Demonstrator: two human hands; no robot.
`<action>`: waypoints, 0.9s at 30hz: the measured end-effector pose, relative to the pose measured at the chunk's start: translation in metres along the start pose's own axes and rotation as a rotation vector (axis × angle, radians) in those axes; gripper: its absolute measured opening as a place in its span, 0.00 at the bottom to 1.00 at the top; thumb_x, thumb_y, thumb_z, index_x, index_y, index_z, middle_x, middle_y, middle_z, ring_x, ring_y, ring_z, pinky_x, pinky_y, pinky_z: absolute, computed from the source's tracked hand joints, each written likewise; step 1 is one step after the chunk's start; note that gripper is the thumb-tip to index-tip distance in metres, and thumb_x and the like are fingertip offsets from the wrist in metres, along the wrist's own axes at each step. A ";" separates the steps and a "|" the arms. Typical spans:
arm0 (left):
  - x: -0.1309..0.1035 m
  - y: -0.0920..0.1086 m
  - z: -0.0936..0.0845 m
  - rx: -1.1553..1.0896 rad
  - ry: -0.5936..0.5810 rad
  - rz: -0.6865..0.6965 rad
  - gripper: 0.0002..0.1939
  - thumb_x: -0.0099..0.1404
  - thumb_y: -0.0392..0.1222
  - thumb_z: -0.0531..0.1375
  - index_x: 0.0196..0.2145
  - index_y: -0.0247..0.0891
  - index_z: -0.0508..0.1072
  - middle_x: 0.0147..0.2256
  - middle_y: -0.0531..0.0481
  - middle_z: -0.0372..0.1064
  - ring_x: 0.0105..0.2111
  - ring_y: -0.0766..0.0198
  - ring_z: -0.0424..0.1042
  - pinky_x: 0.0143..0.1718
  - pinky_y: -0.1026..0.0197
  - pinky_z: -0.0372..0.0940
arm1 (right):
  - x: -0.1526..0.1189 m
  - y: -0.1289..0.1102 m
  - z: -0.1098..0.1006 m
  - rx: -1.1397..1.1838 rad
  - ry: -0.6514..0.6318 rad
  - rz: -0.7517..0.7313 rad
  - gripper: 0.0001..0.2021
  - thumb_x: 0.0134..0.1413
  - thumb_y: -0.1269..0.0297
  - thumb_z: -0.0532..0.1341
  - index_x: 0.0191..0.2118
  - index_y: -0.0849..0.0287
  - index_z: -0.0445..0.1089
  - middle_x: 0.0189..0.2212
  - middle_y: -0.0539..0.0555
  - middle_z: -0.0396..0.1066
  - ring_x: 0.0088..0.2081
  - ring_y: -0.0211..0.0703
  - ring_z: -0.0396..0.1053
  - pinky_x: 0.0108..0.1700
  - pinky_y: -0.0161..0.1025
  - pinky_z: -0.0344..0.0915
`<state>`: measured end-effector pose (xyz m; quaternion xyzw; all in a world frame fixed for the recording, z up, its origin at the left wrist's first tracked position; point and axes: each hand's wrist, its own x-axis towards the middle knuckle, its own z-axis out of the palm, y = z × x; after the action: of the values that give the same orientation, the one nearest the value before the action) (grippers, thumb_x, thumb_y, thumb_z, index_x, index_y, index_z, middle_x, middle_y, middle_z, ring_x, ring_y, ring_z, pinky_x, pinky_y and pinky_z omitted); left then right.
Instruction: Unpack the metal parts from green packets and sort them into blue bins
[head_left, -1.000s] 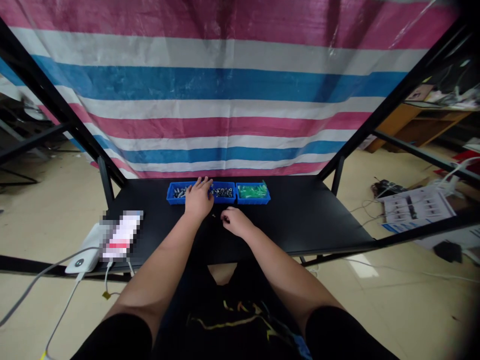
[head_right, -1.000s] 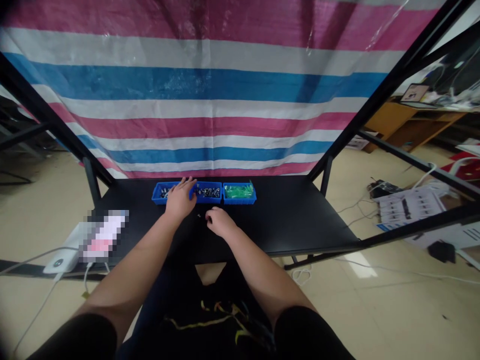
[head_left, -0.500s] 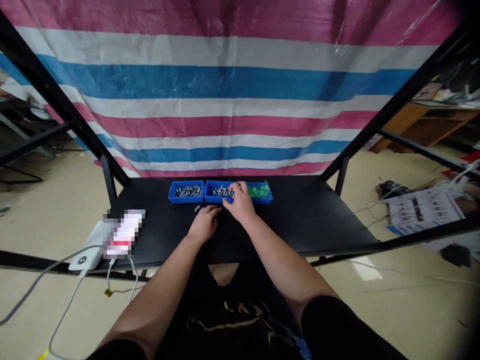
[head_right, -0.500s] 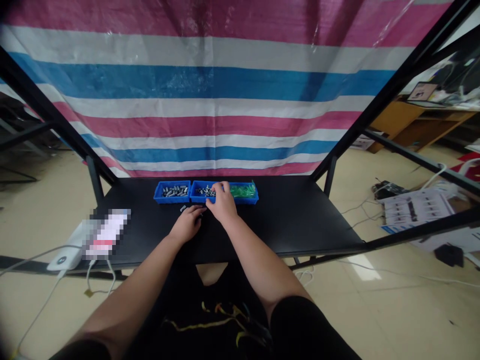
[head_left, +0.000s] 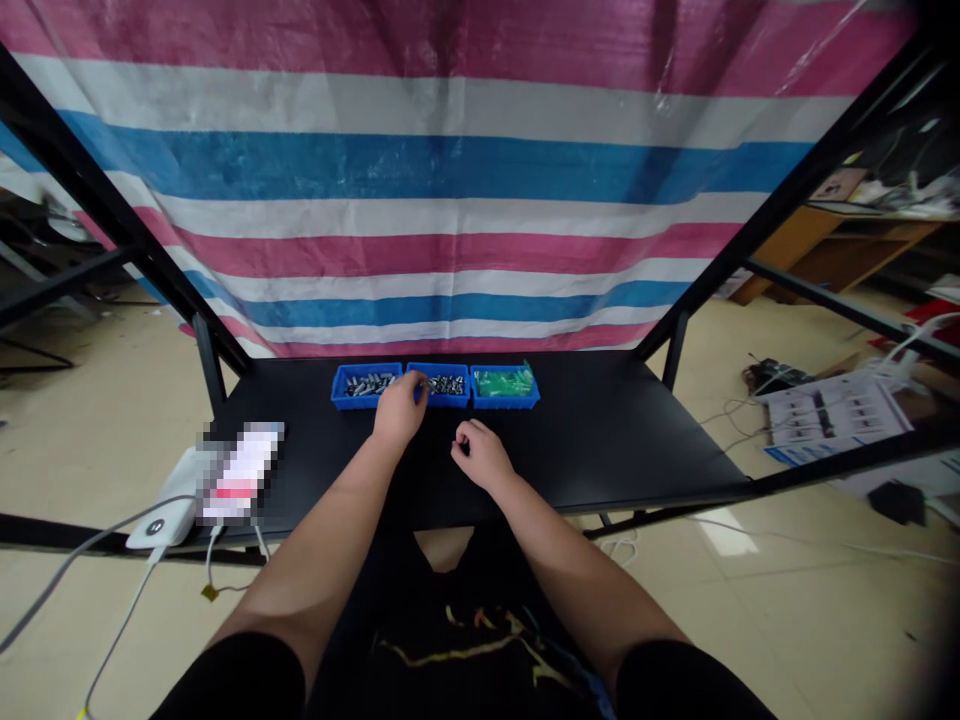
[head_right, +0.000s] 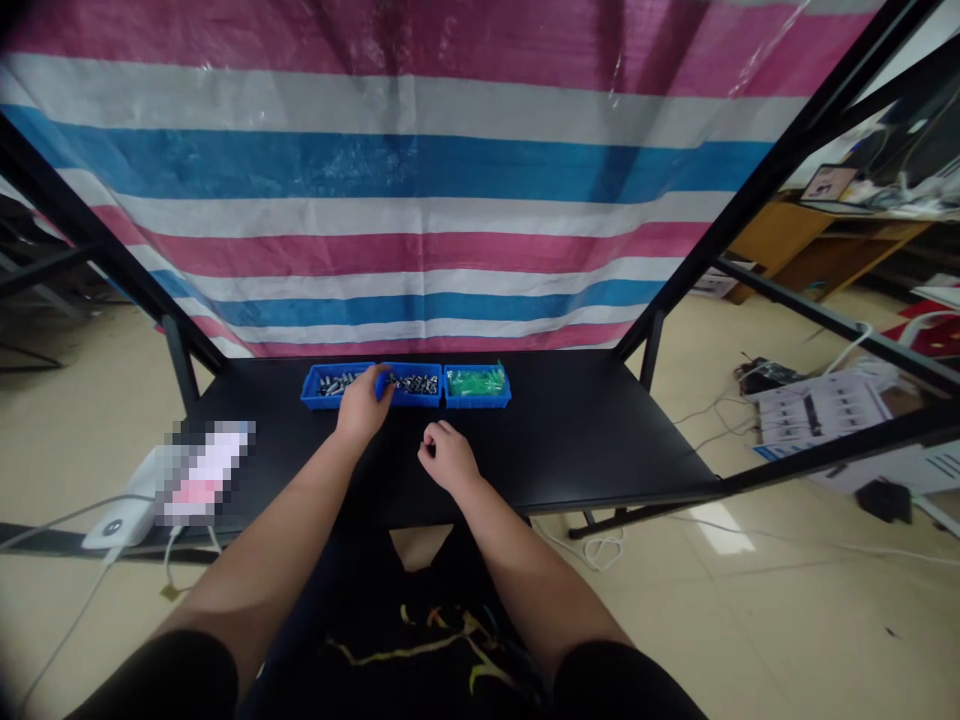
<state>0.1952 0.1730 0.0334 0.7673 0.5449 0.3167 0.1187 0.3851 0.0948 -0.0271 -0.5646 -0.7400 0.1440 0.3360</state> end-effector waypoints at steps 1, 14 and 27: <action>0.002 0.000 0.000 -0.025 0.087 0.004 0.19 0.71 0.40 0.55 0.58 0.38 0.70 0.55 0.40 0.74 0.57 0.52 0.72 0.58 0.52 0.66 | -0.003 0.000 0.001 0.004 0.008 -0.007 0.06 0.55 0.72 0.60 0.32 0.55 0.64 0.32 0.48 0.64 0.31 0.39 0.63 0.36 0.35 0.59; -0.075 -0.028 0.002 0.344 0.096 -0.247 0.22 0.65 0.43 0.60 0.57 0.44 0.71 0.55 0.39 0.67 0.55 0.43 0.66 0.51 0.45 0.64 | -0.008 0.001 0.004 -0.021 -0.021 -0.019 0.05 0.55 0.71 0.60 0.31 0.54 0.63 0.31 0.49 0.65 0.33 0.41 0.65 0.36 0.36 0.58; -0.060 -0.051 0.003 0.250 0.037 -0.185 0.13 0.65 0.48 0.61 0.45 0.41 0.71 0.41 0.45 0.72 0.42 0.54 0.73 0.44 0.56 0.67 | -0.008 0.000 0.002 -0.012 -0.038 -0.035 0.05 0.55 0.71 0.60 0.31 0.54 0.64 0.31 0.49 0.66 0.33 0.41 0.65 0.36 0.36 0.57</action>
<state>0.1457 0.1384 -0.0167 0.7165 0.6506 0.2484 0.0409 0.3845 0.0881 -0.0312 -0.5505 -0.7569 0.1443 0.3213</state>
